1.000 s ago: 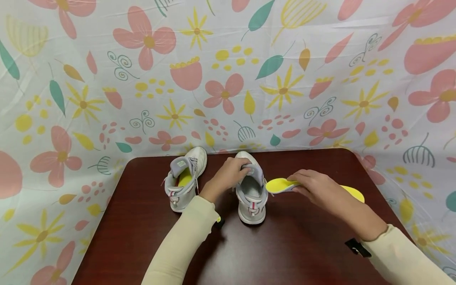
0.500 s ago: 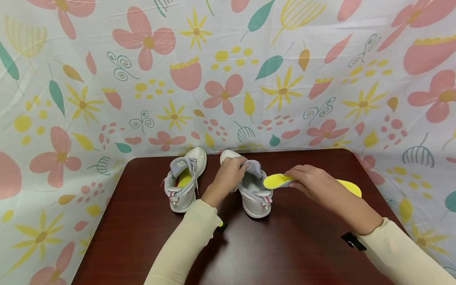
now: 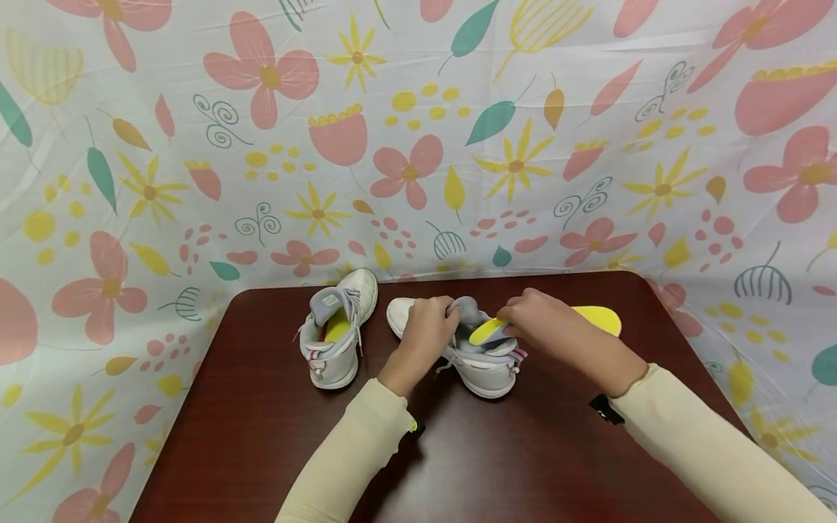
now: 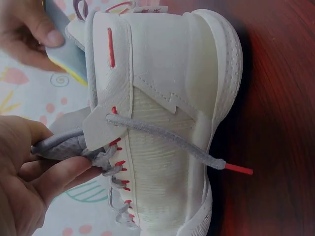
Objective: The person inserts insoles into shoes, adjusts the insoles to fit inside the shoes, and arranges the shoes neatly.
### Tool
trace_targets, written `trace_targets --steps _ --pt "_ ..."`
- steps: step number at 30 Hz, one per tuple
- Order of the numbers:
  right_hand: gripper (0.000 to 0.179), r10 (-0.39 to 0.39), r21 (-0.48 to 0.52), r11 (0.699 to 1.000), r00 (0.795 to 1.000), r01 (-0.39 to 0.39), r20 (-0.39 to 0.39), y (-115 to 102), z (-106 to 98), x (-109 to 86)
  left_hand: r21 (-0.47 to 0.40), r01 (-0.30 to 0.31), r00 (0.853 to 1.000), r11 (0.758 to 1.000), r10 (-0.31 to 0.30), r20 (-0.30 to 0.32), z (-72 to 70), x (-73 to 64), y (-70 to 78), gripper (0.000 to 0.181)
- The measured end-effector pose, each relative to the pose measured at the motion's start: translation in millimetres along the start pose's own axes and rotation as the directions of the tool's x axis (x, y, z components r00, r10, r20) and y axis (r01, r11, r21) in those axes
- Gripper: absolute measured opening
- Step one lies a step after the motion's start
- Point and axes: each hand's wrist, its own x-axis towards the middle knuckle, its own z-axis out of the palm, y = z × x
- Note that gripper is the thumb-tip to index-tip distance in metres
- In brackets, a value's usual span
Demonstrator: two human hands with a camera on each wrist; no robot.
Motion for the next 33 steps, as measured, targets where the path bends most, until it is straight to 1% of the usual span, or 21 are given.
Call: trace_targets --steps 2,4,7,9,12,16,19,22,26,30,33 --pt "0.007 -0.008 -0.022 1.000 0.999 0.008 0.031 -2.2 3.2 8.1 0.002 0.013 1.000 1.000 -0.013 -0.008 1.1 -0.4 0.3 0.031" --pt "0.007 -0.006 -0.041 0.999 0.998 0.009 0.066 -5.6 7.0 15.9 0.001 0.025 1.000 1.000 -0.025 -0.012 2.2 -0.7 -0.1 0.023" --pt "0.013 0.009 -0.069 0.998 0.992 0.000 0.130 -11.3 15.7 26.8 0.004 0.032 0.999 0.999 -0.032 -0.008 3.6 -1.4 -2.1 0.015" --pt "0.017 0.023 -0.075 0.997 0.988 -0.011 0.156 -15.5 21.8 33.0 0.004 0.029 1.000 1.000 -0.029 -0.004 4.2 -2.1 -3.6 0.014" --pt "0.022 0.038 -0.080 0.996 0.986 -0.025 0.164 -20.7 31.7 39.7 0.006 0.019 1.000 1.000 -0.019 -0.007 5.3 -2.9 -5.9 0.014" --pt "0.031 0.054 -0.100 0.994 0.991 -0.042 0.125 -26.1 41.4 44.6 -0.009 0.016 1.000 1.000 -0.016 -0.012 6.0 -3.6 -7.5 0.016" --pt "0.041 0.105 -0.105 0.990 0.987 -0.093 0.123 -30.9 42.5 45.1 -0.025 0.036 0.999 0.999 -0.036 0.004 6.8 -4.6 -9.0 0.017" --pt "0.052 0.156 -0.106 0.984 0.976 -0.141 0.153 -34.2 35.3 40.8 -0.040 0.055 0.998 0.998 -0.055 0.016 7.2 -5.6 -10.7 0.017" --pt "0.061 0.181 -0.109 0.981 0.962 -0.161 0.203 -31.2 15.7 27.6 -0.038 0.048 0.999 0.998 -0.048 0.003 6.0 -6.0 -11.9 0.017" --pt "0.062 0.194 -0.074 0.981 0.950 -0.182 0.244 -24.4 -7.1 8.4 -0.025 0.038 0.999 0.999 -0.039 -0.014 4.9 -6.1 -12.5 0.017" --pt "0.058 0.193 -0.021 0.981 0.943 -0.195 0.273 -19.1 -17.6 -1.3 -0.025 0.042 0.999 0.999 -0.043 -0.016 3.7 -5.9 -13.0 0.017"
